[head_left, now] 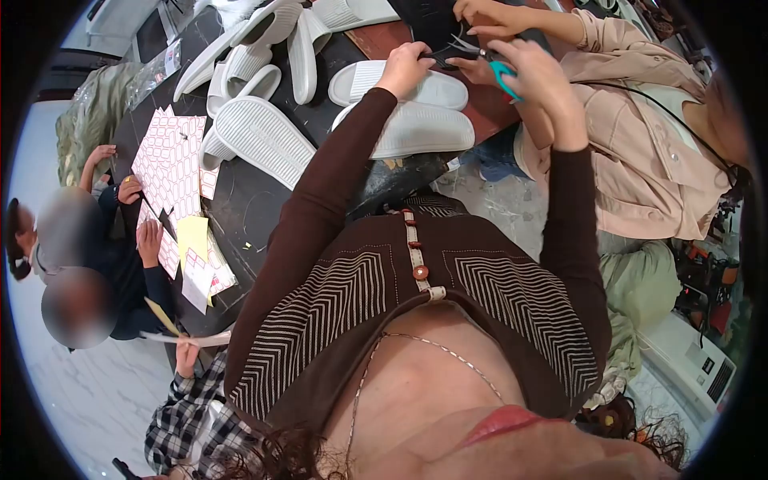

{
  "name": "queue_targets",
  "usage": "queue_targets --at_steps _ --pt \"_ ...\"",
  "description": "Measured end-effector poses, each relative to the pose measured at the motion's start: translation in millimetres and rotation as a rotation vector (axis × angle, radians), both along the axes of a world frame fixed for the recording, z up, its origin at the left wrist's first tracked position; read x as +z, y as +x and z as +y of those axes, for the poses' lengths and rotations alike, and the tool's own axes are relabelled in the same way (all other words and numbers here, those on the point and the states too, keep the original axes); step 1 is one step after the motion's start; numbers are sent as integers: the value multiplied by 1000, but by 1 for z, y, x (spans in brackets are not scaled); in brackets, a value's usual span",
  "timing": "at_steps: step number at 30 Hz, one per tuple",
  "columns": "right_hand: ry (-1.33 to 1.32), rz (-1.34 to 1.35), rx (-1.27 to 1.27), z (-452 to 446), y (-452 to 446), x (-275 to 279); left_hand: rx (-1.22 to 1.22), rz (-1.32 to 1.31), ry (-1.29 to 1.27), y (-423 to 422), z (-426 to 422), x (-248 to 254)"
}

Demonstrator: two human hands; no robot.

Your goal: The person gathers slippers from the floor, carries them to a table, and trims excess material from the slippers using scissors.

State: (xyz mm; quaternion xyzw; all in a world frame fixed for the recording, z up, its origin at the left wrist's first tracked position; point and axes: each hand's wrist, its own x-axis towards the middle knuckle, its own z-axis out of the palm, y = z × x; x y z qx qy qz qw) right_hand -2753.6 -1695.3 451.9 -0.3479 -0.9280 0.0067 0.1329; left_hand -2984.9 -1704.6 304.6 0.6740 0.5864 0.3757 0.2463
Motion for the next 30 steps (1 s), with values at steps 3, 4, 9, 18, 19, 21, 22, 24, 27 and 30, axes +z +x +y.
queue_targets --at_steps 3,4,9,18,19,21,22,24,27,30 --pt "52 -94 104 29 -17 11 61 -6 181 3 -8 0" --pt "4 -254 106 36 -23 17 81 11 247 3 -12 3" --pt "26 -464 183 39 -46 46 72 168 352 -4 -20 27" --pt "67 -423 391 55 -41 55 10 298 435 -12 -19 42" --pt "21 -474 347 55 -41 56 1 318 451 -12 -19 42" --pt "-29 -524 297 52 -42 59 -6 324 463 -12 -19 42" --pt "-31 -559 267 49 -42 62 -8 330 473 -12 -20 42" --pt "-33 -595 236 47 -42 63 -13 344 483 -11 -19 42" --pt "-130 -618 226 47 -41 63 -21 372 496 -12 -20 43" --pt "-175 -646 156 44 -42 66 -23 384 522 -11 -21 45"
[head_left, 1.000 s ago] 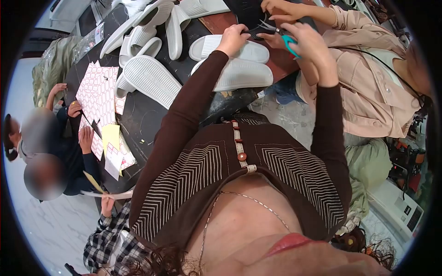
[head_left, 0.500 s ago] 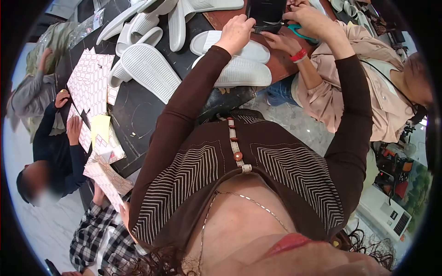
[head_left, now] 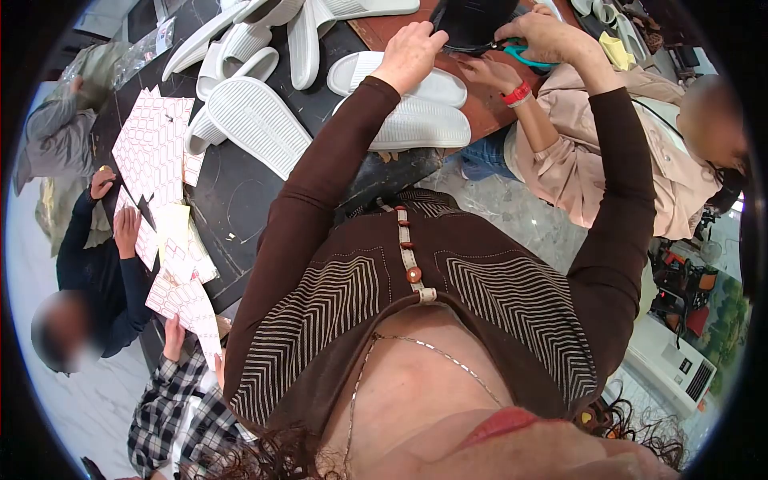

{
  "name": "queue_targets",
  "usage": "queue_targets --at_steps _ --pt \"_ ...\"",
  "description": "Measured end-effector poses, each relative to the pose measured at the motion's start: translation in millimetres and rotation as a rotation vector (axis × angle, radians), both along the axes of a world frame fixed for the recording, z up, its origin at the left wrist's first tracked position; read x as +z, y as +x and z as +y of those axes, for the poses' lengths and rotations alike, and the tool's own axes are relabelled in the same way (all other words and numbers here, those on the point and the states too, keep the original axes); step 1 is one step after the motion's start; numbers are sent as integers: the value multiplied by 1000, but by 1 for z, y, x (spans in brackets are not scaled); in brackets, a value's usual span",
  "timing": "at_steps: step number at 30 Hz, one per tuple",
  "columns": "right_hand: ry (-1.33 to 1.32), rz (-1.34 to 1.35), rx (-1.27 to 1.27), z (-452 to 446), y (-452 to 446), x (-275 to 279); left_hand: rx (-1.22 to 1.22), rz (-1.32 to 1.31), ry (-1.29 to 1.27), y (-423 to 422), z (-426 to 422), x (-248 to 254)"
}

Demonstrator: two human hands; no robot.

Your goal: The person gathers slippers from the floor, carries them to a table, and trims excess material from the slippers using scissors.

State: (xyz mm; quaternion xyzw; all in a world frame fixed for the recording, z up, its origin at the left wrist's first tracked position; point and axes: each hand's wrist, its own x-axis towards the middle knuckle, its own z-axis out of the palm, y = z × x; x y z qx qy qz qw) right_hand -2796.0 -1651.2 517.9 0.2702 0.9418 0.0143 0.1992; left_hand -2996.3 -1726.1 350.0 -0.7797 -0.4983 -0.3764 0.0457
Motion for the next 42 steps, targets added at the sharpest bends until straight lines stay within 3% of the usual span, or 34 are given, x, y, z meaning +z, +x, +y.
queue_targets --at_steps 20,27,35,42 --pt "-204 -57 -164 -1 -6 -6 -19 7 66 1 -3 -3" --pt "-131 -31 -67 3 2 -12 -10 12 49 1 -3 -4" --pt "-316 72 -103 14 11 -22 -15 1 46 2 -2 -5" --pt "-296 74 -139 3 8 -18 -7 7 23 3 -3 -5"
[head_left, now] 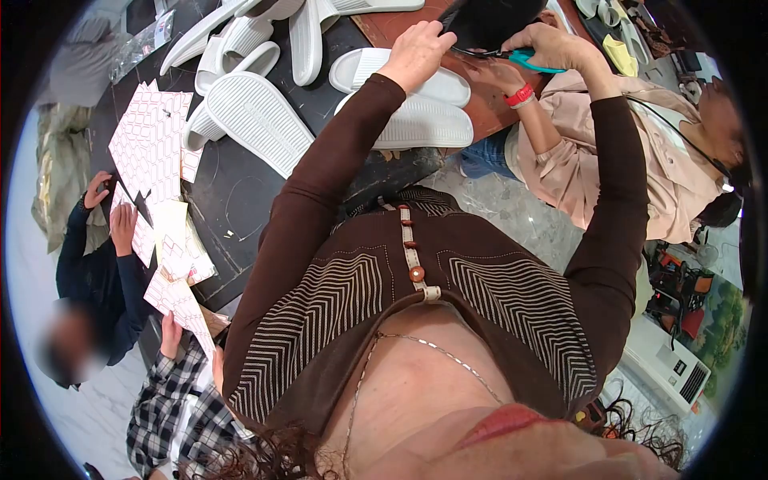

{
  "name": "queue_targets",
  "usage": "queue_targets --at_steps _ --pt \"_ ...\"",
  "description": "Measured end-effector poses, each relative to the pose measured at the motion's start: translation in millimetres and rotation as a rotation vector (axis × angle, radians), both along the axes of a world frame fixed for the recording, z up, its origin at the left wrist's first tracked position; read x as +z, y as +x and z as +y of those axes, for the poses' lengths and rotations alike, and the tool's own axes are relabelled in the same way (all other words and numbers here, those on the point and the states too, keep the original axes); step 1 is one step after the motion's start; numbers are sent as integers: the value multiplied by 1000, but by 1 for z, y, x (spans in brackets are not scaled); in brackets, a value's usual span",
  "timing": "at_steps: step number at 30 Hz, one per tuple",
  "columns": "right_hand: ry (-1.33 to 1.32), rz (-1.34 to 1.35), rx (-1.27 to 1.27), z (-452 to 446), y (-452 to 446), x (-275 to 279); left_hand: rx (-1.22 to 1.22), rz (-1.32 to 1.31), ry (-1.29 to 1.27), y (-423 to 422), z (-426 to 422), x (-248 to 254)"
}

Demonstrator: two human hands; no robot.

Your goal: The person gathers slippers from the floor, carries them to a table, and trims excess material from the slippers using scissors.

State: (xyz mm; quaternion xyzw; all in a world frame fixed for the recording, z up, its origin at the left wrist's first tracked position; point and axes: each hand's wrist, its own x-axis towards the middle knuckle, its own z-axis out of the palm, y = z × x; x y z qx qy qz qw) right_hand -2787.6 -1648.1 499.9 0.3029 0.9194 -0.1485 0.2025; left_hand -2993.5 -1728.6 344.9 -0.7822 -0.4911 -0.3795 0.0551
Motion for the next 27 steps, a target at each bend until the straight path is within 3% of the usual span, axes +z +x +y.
queue_targets --at_steps 2,9,15,17,19,21,22,24,27 --pt "121 -55 22 -5 -2 4 -1 6 -3 0 0 0" --pt "153 -66 49 -7 -5 4 26 36 -24 1 0 -3" --pt "164 69 101 -1 6 6 23 9 -56 0 1 -5" --pt "91 192 30 2 17 9 26 -10 -90 0 2 -5" --pt "-9 279 -58 6 29 9 -73 -348 -84 -3 -1 -5" --pt "321 700 246 -4 34 12 -36 -485 -23 -16 -4 -7" --pt "156 758 38 -16 37 1 -12 -619 46 -27 -4 -8" --pt "-166 970 -405 -41 44 -22 158 -593 -98 -62 -16 -28" --pt "-549 1220 -570 -99 12 -45 258 -514 -360 -96 -63 -30"
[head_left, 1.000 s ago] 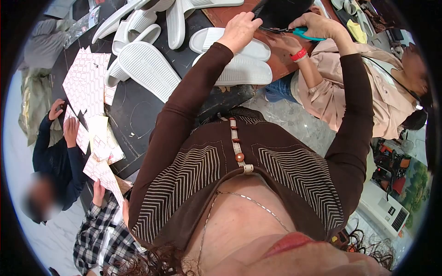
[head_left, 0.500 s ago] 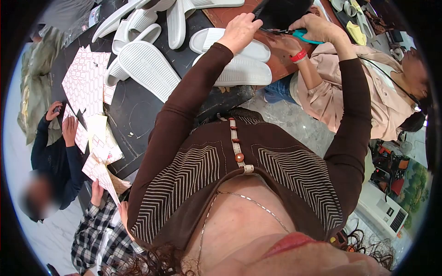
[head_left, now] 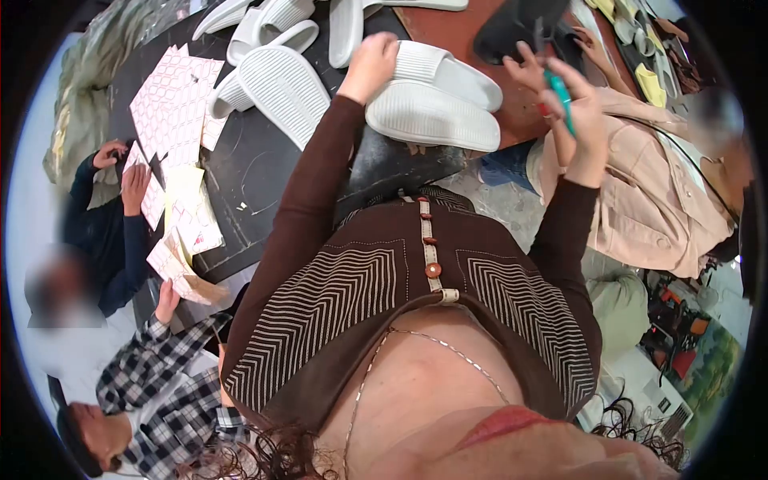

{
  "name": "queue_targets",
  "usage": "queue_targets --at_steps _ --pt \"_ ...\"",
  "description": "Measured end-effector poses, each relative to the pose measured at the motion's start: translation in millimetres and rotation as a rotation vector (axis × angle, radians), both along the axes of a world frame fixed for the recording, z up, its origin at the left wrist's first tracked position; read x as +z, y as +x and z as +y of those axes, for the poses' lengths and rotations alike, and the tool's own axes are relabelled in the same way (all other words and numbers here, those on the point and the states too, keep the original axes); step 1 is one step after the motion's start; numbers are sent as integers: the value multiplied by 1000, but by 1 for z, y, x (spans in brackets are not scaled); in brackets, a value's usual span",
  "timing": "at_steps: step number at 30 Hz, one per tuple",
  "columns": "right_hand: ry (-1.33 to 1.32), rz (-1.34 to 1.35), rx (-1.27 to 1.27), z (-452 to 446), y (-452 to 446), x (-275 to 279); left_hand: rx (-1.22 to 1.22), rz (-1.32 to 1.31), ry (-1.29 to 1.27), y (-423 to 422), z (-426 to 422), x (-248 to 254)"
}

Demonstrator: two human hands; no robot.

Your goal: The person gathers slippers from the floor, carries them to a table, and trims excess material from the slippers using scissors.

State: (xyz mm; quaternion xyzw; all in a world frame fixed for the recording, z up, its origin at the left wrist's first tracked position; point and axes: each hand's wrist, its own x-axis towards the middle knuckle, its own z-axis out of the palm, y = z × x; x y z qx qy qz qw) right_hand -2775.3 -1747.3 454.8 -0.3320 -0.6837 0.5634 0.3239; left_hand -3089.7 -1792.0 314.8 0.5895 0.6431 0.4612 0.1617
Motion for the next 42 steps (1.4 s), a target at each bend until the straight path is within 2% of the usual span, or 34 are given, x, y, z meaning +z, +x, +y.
queue_targets --at_steps 1,2,3,4,6,7,8,10,12,14,17,20,23,28,29,33,37,42 --pt "37 -75 37 -2 -5 -20 -13 39 -73 -4 -19 -5" --pt "78 -149 75 -4 -11 -41 33 66 -293 -5 -37 -8" --pt "121 -220 114 -8 -19 -57 -4 -5 -356 -4 -51 -5" --pt "20 -364 140 -15 -23 -69 -41 -79 -421 -1 -67 -3" --pt "301 -515 159 -21 -37 -90 -123 -568 -547 7 -90 -3" --pt "334 -492 162 -25 -43 -95 -152 -800 -580 9 -100 -9" --pt "334 -490 161 -26 -45 -97 -207 -927 -534 11 -109 -14" --pt "667 -623 137 -26 -48 -103 -210 -1027 -505 9 -123 -24" --pt "689 -621 148 -25 -48 -101 -227 -1041 -512 4 -135 -29" --pt "866 -785 147 -25 -46 -95 -244 -1055 -519 1 -145 -32" --pt "957 -839 163 -33 -47 -84 -326 -1103 -521 0 -159 -30" --pt "1010 -830 195 -39 -45 -74 -372 -1036 -500 3 -170 -19" --pt "1018 -794 240 -46 -44 -68 -519 -860 -509 6 -179 -14" --pt "1243 -842 393 -68 -72 -63 -528 -735 -491 13 -193 -10" --pt "1313 -803 395 -73 -78 -64 -531 -675 -416 14 -196 -12" --pt "1334 -862 501 -84 -93 -59 -548 -522 -312 19 -211 -10" --pt "1428 -817 569 -89 -107 -65 -509 -602 -229 25 -217 -15" --pt "1482 -773 555 -95 -118 -77 -497 -523 -201 27 -219 -9"
